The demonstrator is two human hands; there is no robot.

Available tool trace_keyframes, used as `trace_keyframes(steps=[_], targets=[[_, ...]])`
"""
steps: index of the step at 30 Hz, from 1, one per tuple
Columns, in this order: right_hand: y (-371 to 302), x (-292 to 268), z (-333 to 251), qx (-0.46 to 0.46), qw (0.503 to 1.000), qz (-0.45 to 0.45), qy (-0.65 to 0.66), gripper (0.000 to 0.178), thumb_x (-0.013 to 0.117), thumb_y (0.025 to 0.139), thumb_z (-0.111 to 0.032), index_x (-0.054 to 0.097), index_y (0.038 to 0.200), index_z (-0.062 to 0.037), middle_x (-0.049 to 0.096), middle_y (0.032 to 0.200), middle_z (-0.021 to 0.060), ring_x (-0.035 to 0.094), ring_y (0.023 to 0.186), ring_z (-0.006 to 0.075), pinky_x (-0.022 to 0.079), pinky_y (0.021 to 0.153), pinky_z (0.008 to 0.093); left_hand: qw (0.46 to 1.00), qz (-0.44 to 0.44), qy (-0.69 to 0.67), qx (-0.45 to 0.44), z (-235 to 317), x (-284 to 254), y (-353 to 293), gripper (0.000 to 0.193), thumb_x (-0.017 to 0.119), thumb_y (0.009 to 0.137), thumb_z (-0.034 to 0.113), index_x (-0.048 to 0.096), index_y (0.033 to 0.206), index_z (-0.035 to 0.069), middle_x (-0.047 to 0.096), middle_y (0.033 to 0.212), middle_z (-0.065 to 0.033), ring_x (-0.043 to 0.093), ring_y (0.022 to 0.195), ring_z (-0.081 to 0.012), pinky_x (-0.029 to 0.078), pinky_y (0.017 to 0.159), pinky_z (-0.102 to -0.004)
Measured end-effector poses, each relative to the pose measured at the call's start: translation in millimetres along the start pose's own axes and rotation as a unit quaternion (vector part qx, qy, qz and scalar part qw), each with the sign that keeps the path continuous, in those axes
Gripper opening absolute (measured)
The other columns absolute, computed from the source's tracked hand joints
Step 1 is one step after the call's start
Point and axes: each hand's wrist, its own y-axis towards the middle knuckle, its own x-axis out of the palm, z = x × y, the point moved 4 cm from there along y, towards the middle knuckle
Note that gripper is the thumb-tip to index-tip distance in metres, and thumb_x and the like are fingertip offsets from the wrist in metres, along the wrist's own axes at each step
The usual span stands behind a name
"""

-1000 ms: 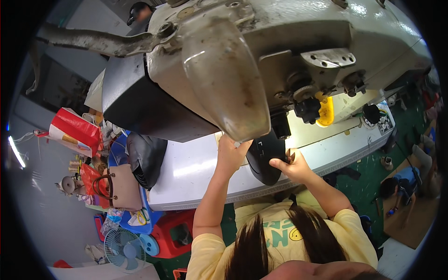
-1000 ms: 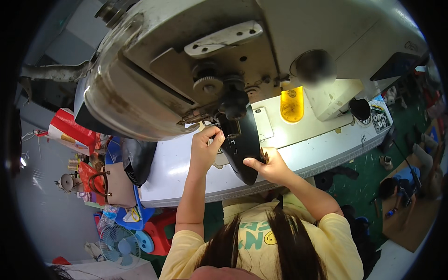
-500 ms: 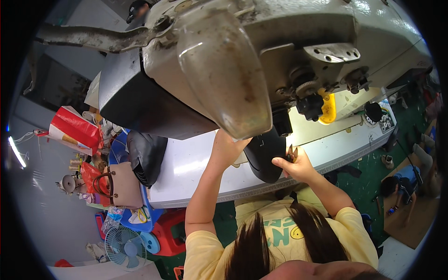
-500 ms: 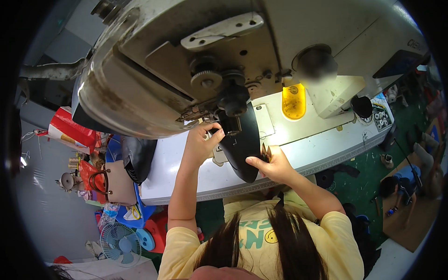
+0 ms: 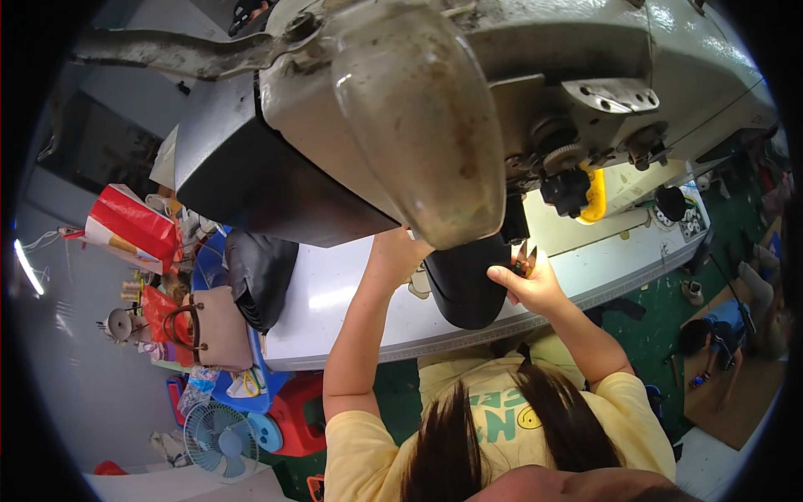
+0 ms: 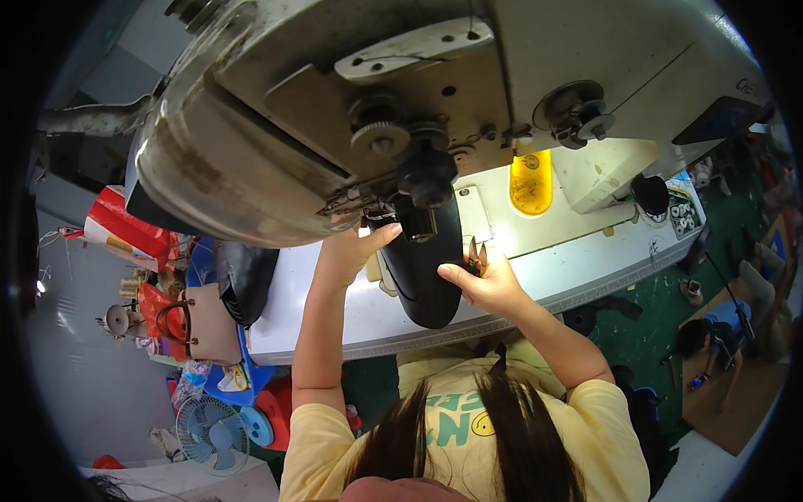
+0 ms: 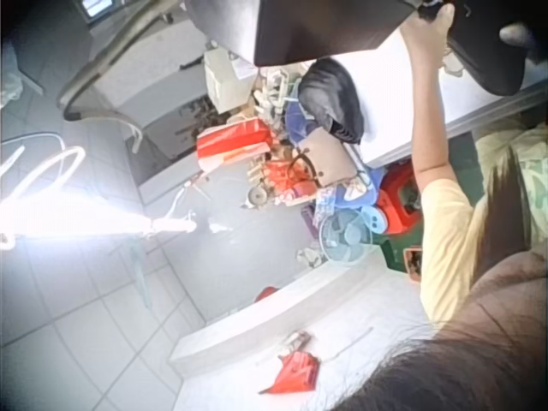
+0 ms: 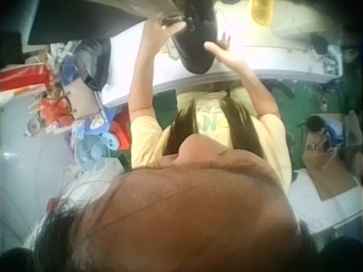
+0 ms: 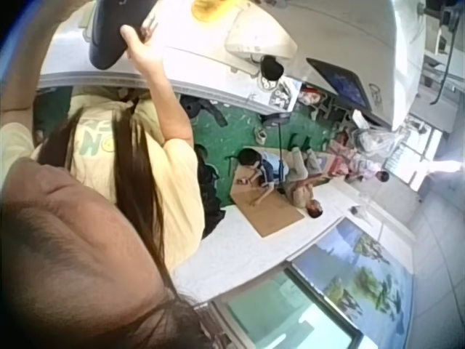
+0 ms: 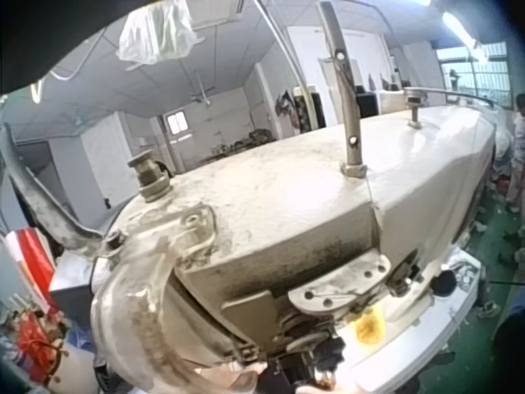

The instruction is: The person operates an industrial sewing machine to stitch black leather pieces, likely shoe uppers or similar components. They repeatedly pick up pieces from a stack, position them under the needle, sew along the edges, and trim excess thread with scissors. Finished pieces are placed aside on the table.

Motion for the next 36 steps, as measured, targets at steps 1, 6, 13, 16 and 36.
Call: trace_keyframes(steps=[1, 6, 13, 16, 36], targets=[[1, 1, -1, -0.001, 1.0, 0.013, 0.004, 0.033, 0.07, 0.077, -0.018, 0.039, 0.067, -0.0086, 0.041, 0.049, -0.0031, 0.042, 0.036, 0.0055, 0.034, 0.033, 0.0199, 1.0, 0.009, 0.013, 0.025, 0, -1, 2, 0.046, 0.073, 0.067, 0.005, 0.055, 0.109, 0.004, 0.057, 0.103, -0.0027, 0.051, 0.097, -0.0147, 0.037, 0.09, -0.0307], [10, 7, -12, -0.005, 0.999, 0.01, -0.042, 0.032, 0.066, 0.08, -0.021, 0.04, 0.065, -0.0092, 0.039, 0.051, -0.0042, 0.041, 0.04, 0.0047, 0.033, 0.036, 0.0202, 0.999, 0.016, -0.043, -0.028, -6, -10, 16, 0.038, 0.071, 0.068, 0.002, 0.057, 0.103, 0.004, 0.059, 0.097, -0.0045, 0.055, 0.089, -0.015, 0.044, 0.082, -0.032], [18, 10, -24, -0.009, 0.997, 0.0, -0.07, 0.033, 0.064, 0.082, -0.024, 0.043, 0.061, -0.0095, 0.042, 0.05, -0.0035, 0.041, 0.041, 0.005, 0.032, 0.038, 0.0206, 0.993, 0.08, -0.09, 0.007, -22, -20, 37, 0.026, 0.054, 0.085, 0.013, 0.052, 0.107, 0.001, 0.054, 0.1, -0.0061, 0.05, 0.091, -0.017, 0.045, 0.074, -0.0289], [18, 9, -23, 0.001, 0.998, -0.003, -0.062, 0.031, 0.063, 0.082, -0.022, 0.045, 0.061, -0.0083, 0.044, 0.051, -0.0029, 0.041, 0.041, 0.0047, 0.032, 0.038, 0.0205, 0.972, 0.073, -0.222, -0.002, -39, -19, 52, 0.028, 0.051, 0.087, 0.015, 0.049, 0.112, 0.001, 0.052, 0.104, -0.007, 0.05, 0.093, -0.0182, 0.046, 0.076, -0.0301], [40, -91, -40, -0.202, 0.937, 0.142, -0.245, 0.039, 0.067, 0.075, 0.0, 0.041, 0.105, -0.002, 0.058, 0.096, 0.0078, 0.058, 0.089, 0.0152, 0.046, 0.082, 0.0288, 0.879, 0.159, -0.444, -0.067, -23, 27, -10, 0.004, 0.056, 0.081, -0.001, 0.058, 0.085, -0.001, 0.06, 0.086, -0.0053, 0.057, 0.077, -0.0124, 0.047, 0.071, -0.0258]])
